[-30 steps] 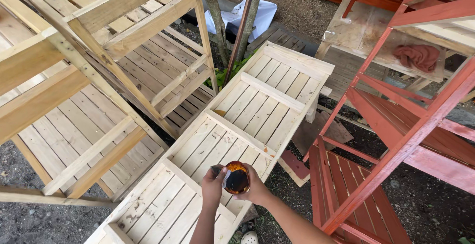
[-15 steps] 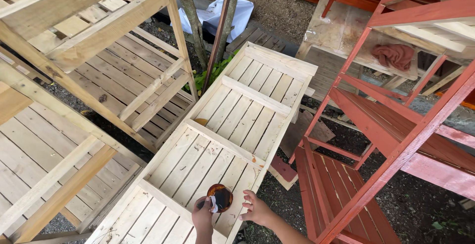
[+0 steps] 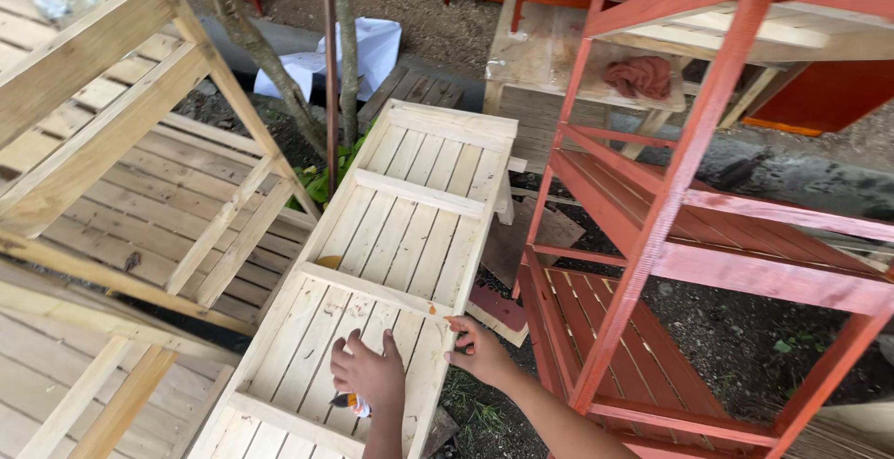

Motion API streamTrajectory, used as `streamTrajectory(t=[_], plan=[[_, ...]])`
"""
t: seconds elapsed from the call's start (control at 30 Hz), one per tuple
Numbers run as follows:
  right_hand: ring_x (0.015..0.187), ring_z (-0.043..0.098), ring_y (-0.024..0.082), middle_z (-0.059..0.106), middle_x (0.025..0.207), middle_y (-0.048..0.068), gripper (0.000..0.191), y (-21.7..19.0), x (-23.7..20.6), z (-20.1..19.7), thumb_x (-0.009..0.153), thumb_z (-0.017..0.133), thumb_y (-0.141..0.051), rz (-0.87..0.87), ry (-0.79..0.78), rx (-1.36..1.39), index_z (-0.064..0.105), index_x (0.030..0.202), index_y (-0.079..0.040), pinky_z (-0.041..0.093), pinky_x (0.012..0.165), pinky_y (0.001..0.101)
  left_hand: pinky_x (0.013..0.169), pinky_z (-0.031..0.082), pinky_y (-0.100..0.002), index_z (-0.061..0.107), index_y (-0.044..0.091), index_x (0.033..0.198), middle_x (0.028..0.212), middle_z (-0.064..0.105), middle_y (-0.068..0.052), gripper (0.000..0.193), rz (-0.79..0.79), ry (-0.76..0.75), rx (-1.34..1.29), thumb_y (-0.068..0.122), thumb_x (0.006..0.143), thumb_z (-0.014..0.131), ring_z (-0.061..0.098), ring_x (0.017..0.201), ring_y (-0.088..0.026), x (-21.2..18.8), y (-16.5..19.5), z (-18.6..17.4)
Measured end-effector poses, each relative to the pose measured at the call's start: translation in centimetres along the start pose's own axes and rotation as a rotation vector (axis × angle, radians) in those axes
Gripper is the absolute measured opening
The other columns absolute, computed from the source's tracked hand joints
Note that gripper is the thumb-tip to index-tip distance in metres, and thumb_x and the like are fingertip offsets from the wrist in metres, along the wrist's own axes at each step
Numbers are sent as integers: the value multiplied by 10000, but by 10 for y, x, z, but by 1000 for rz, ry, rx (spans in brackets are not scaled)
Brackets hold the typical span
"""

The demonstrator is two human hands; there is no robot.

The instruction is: The person applies reddish-brown stain or paint with a brush to wooden chairs and a small wooden bench, holding a cut plastic container of stain in one hand. They dip the brush, coat the slats and frame of an upright chair, then reposition and kneel to coat the legs and lower rails of another piece.

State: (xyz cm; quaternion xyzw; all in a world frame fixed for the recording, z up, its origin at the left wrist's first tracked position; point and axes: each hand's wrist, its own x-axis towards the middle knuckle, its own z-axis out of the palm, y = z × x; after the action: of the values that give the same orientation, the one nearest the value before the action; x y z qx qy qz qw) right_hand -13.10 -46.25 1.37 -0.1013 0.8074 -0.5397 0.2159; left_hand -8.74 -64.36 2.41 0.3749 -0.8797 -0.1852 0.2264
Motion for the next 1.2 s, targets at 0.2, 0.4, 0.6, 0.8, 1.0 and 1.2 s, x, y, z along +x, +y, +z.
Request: streamTrajectory(t=[0.2,0.4,0.6,0.8,1.0,1.2], plan=[[864,634,107,688,1013,51,336,6,-45,-125,915,744,-27,-265,586,324,647,1237,-25,540,774,251,985,364,-570,606,84,1240,1312,509,-174,525,327,-41,-407,312,805,791,450,1244,-401,-53,141,-1],[899,608,112,615,1011,35,264,31,-117,-289,958,670,-9,-542,1055,673,575,1204,-11,529,799,255,968,486,-440,598,24,1175,1173,588,-168,368,531,-245,-913,86,846,752,573,1102,-338,-151,278,-5],[1052,628,338,599,1169,204,436,53,-191,-437,953,692,-258,-371,994,1243,480,1242,-11,546,920,447,884,542,-390,596,-28,1121,1040,697,-164,184,-24,-1022,-1640,28,956,654,677,947,-257,-269,410,10],[1413,380,511,244,1529,371,973,77,-233,-555,921,684,-482,-206,846,1697,128,1538,25,361,1177,600,987,548,-418,519,-6,1182,1149,665,-189,303,-625,-1251,-1938,62,905,620,678,1084,-332,-336,512,33],[1527,168,499,110,1659,310,1100,93,-252,-616,900,616,-603,-235,702,1791,1,1609,-29,195,1212,658,1164,327,-490,332,116,1486,1534,351,-105,753,-802,-1067,-1990,459,889,637,351,1439,-356,-361,570,32],[1523,245,412,166,1676,234,1043,114,-271,-627,901,582,-655,-270,625,1827,132,1617,-45,229,1189,666,1172,299,-505,322,58,1522,1544,363,-119,998,-794,-1041,-2049,731,832,581,358,1456,-374,-378,576,32]])
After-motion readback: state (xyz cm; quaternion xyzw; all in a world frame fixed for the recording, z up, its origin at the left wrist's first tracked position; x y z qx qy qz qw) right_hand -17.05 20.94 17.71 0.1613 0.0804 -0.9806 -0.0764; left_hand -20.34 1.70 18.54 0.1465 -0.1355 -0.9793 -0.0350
